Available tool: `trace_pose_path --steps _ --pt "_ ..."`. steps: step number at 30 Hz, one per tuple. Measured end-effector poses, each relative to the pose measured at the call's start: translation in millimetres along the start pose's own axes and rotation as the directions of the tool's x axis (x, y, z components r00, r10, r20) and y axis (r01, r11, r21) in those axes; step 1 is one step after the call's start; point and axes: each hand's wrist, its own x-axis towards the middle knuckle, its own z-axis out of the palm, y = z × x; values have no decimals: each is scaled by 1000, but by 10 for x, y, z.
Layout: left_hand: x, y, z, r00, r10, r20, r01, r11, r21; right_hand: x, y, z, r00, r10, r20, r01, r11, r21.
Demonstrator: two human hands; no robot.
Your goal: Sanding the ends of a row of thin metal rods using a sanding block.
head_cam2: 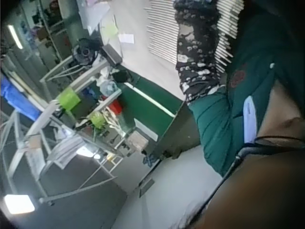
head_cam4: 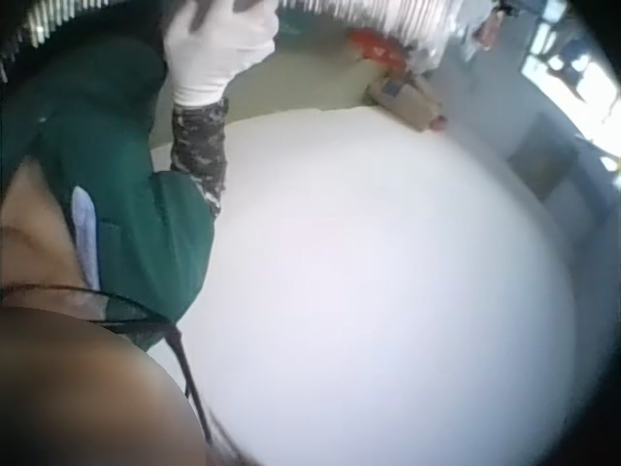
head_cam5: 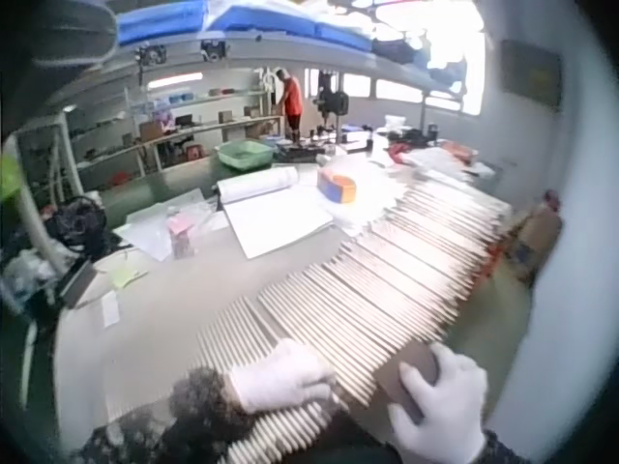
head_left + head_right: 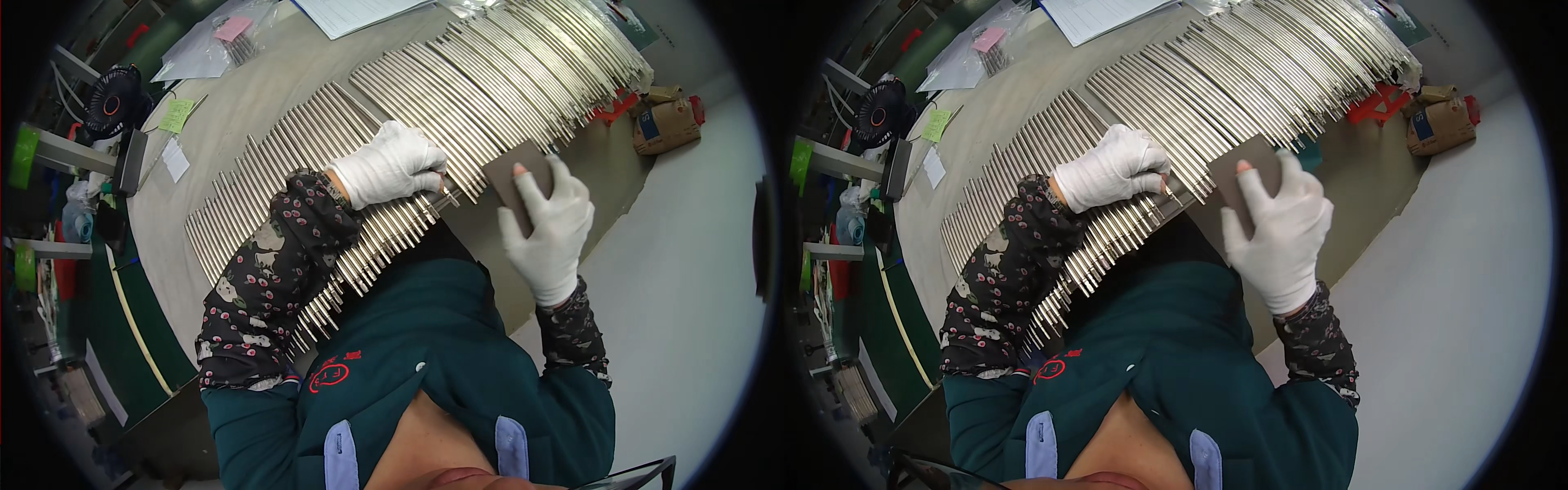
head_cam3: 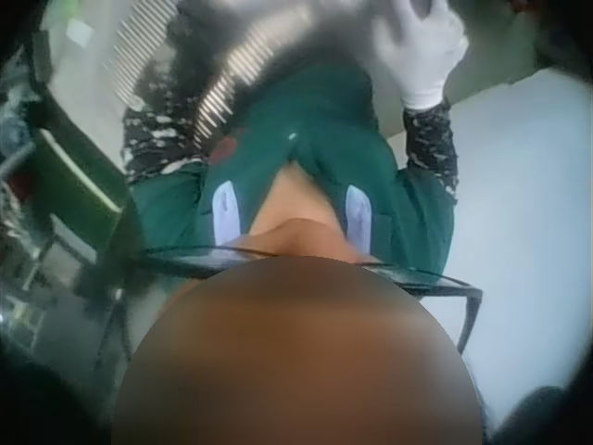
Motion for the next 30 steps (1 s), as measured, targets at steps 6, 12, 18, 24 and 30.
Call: trace_pose_path --steps 6,12,18,24,30 --pt "17 -11 11 999 -31 30 32 999 -28 -58 -248 -72 958 -270 101 206 886 415" --pt "-4 19 -17 1000 -15 7 15 1000 -5 -17 -178 -81 966 -242 89 184 889 419" --pt "4 63 -69 1000 -11 14 12 998 -67 6 123 -51 996 -9 -90 23 988 155" --pt "21 21 -28 999 -21 42 23 999 -48 -30 -162 -16 992 -111 58 92 961 259" --pt "-19 19 -14 1000 27 17 -27 1000 -8 -58 35 -35 999 -29 -39 37 968 247"
